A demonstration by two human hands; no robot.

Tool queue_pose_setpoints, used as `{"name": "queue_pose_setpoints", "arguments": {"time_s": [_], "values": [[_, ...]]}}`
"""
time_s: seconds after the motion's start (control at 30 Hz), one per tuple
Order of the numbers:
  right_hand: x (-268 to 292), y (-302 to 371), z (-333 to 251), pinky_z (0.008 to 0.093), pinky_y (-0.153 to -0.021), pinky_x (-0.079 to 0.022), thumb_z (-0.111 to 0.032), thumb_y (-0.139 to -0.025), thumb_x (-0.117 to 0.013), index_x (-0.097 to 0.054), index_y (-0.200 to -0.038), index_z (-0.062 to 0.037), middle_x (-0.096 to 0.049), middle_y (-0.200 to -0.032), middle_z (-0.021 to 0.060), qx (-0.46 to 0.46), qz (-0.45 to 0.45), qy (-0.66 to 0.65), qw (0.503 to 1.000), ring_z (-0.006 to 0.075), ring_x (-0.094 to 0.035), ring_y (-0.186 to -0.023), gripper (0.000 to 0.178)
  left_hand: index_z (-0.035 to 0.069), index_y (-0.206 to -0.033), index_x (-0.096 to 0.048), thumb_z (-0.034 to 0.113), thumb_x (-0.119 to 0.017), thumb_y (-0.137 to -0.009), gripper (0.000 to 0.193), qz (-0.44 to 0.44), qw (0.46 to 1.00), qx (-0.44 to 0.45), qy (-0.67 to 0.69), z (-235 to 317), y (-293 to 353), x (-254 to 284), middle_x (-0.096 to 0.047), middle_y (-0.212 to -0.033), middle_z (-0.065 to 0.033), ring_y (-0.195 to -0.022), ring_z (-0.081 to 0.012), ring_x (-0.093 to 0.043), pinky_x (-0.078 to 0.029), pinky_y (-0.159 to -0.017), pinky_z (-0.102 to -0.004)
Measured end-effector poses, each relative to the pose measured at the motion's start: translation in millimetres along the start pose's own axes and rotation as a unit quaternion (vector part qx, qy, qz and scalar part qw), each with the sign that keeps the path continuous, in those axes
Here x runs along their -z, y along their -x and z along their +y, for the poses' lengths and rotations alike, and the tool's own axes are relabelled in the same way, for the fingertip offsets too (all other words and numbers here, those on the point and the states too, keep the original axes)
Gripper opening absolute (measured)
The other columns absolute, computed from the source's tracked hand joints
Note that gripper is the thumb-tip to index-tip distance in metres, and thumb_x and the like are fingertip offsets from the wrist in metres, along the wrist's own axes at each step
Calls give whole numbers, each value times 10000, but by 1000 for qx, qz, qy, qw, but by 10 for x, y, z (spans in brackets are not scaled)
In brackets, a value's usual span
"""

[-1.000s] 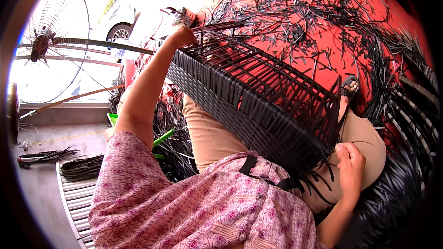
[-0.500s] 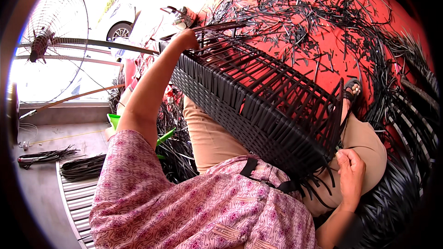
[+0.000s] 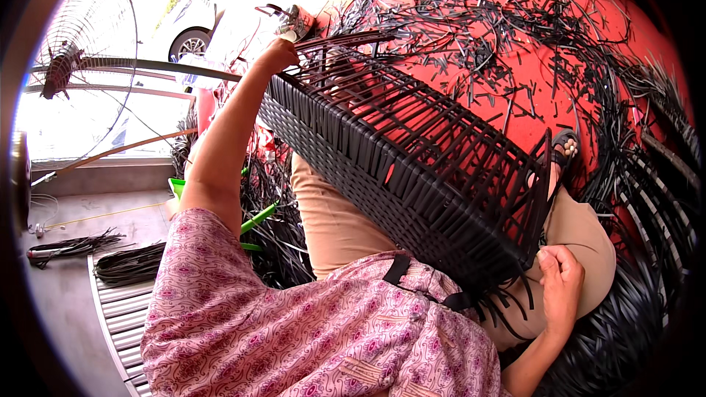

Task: The person weaves a black plastic basket by hand, interlacing black plastic strips through a pre-formed frame. They adjust the basket's position and continue weaving the sides, working on the structure while sitting on the floor.

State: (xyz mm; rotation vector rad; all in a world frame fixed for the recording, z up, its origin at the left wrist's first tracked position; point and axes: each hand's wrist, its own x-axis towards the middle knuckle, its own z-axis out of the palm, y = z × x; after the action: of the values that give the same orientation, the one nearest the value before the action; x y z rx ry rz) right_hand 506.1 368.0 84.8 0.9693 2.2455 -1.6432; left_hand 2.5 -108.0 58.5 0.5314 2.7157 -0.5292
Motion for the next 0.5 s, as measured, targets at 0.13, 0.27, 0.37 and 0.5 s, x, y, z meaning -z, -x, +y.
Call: {"name": "queue_pose_setpoints", "arguments": {"time_s": [0.13, 0.27, 0.37, 0.5], "values": [[-2, -6, 3, 218, -527, -360, -199, -921, -625, -643, -920, 5, -511, -686, -48, 7, 9, -7, 1000, 38, -417, -592, 205, 61, -953, -739, 164, -640, -757, 243, -36, 993, 113, 18, 164, -32, 107, -694, -1100, -140, -1063, -292, -656, -530, -899, -380], [1, -9, -20, 216, -526, -357, -201, -924, -626, -645, -924, 4, -515, -691, -49, 3, 4, -5, 1000, 36, -418, -598, 206, 51, -1000, -729, 157, -636, -769, 271, -40, 993, 114, -16, 138, -85, 44, -686, -1122, -158, -1086, -294, -651, -527, -909, -393], [-3, -12, -19, 216, -525, -356, -203, -925, -627, -646, -925, 4, -516, -694, -49, -2, 3, -3, 1000, 36, -418, -600, 207, 48, -1021, -725, 169, -668, -748, 304, -100, 987, 128, -7, 221, -115, 177, -682, -1138, -159, -1091, -290, -650, -530, -912, -387], [-3, -19, -36, 217, -525, -355, -200, -924, -627, -646, -921, 4, -516, -691, -48, -6, 2, 1, 1000, 38, -416, -597, 205, 49, -1004, -728, 205, -701, -728, 318, -72, 987, 143, 8, 134, -88, 21, -682, -1140, -161, -1086, -290, -653, -528, -915, -380]]}}
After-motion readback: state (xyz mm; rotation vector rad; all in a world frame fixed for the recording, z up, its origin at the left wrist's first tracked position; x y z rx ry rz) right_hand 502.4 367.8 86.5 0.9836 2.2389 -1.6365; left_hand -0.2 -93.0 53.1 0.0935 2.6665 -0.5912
